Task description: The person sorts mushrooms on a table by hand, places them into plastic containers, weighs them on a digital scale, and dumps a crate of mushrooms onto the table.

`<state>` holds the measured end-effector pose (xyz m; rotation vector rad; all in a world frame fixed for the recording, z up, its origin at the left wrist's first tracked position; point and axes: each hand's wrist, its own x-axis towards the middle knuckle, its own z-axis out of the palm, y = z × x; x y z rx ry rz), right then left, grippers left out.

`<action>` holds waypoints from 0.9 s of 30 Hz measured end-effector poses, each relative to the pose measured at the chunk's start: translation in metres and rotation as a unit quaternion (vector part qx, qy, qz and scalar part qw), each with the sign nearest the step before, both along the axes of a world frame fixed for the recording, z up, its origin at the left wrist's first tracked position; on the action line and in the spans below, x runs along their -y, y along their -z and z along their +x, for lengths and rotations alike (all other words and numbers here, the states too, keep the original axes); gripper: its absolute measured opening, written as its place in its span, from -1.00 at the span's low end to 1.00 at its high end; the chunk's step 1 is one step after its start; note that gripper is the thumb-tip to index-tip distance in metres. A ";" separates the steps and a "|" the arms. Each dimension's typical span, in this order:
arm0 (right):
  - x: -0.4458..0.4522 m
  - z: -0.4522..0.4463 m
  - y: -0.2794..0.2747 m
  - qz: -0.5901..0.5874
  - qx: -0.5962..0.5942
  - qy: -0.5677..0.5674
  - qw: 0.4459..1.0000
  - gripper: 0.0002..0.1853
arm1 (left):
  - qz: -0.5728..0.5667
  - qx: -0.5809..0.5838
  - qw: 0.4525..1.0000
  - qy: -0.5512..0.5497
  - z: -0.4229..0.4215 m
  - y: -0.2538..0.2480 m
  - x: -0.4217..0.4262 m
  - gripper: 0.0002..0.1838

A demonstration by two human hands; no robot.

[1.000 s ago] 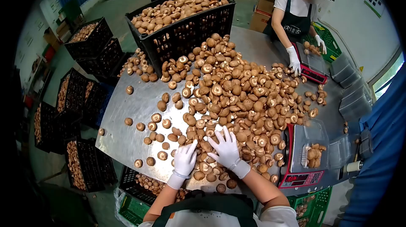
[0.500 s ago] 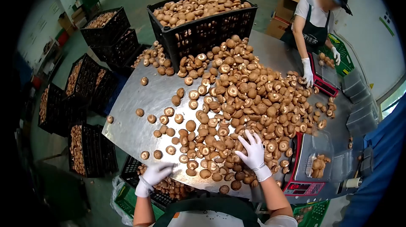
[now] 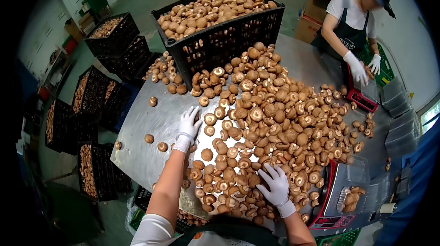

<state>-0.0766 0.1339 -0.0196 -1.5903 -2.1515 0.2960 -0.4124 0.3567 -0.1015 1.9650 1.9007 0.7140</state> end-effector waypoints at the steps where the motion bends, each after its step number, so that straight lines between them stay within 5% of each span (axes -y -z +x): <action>1: -0.001 -0.001 -0.001 -0.003 0.000 0.004 1.000 -0.46 | -0.022 0.026 0.999 0.010 -0.004 0.001 -0.006 -0.43; 3: -0.004 -0.003 -0.004 -0.006 -0.007 -0.003 1.000 -0.47 | -0.002 0.056 0.998 -0.004 -0.009 0.001 -0.009 -0.49; 5: -0.006 0.000 -0.004 -0.027 -0.001 -0.012 1.000 -0.42 | 0.016 0.362 0.930 -0.059 -0.014 0.033 -0.015 -0.58; 6: -0.007 0.000 -0.006 -0.059 -0.050 -0.028 0.997 -0.37 | -0.031 0.511 0.856 -0.069 -0.007 0.006 -0.003 -0.62; 7: -0.007 0.000 -0.007 -0.091 -0.100 -0.043 0.990 -0.32 | -0.034 0.509 0.857 -0.068 -0.004 -0.011 0.007 -0.62; 9: -0.006 0.001 -0.008 -0.164 -0.155 -0.080 0.971 -0.18 | -0.121 0.777 0.614 -0.061 0.000 -0.027 0.030 -0.58; 13: -0.003 -0.003 -0.014 -0.209 -0.211 -0.091 0.951 -0.19 | -0.208 0.875 0.438 -0.009 0.019 -0.042 0.089 -0.52; 17: 0.005 -0.002 -0.012 -0.211 -0.276 -0.048 0.936 -0.22 | -0.271 0.899 0.342 -0.044 0.054 -0.054 0.150 -0.54; 18: 0.005 -0.001 -0.011 -0.213 -0.297 -0.025 0.930 -0.24 | -0.260 0.897 0.357 -0.024 0.063 -0.053 0.165 -0.53; 19: 0.007 -0.001 0.004 -0.184 -0.398 -0.004 0.899 -0.31 | -0.266 0.886 0.380 -0.032 0.073 -0.059 0.179 -0.52; 21: 0.010 0.003 0.022 -0.260 -0.648 0.033 0.716 -0.43 | -0.291 0.881 0.371 -0.040 0.084 -0.059 0.202 -0.51; 22: 0.007 0.002 0.030 -0.193 -0.654 0.018 0.731 -0.51 | -0.294 0.881 0.368 -0.043 0.091 -0.059 0.210 -0.53; 23: 0.009 0.004 0.038 -0.203 -0.671 0.019 0.712 -0.40 | -0.302 0.880 0.362 -0.065 0.095 -0.059 0.219 -0.53; 27: 0.014 0.001 0.025 -0.307 -0.785 0.109 0.527 -0.25 | -0.312 0.876 0.363 -0.053 0.110 -0.063 0.239 -0.48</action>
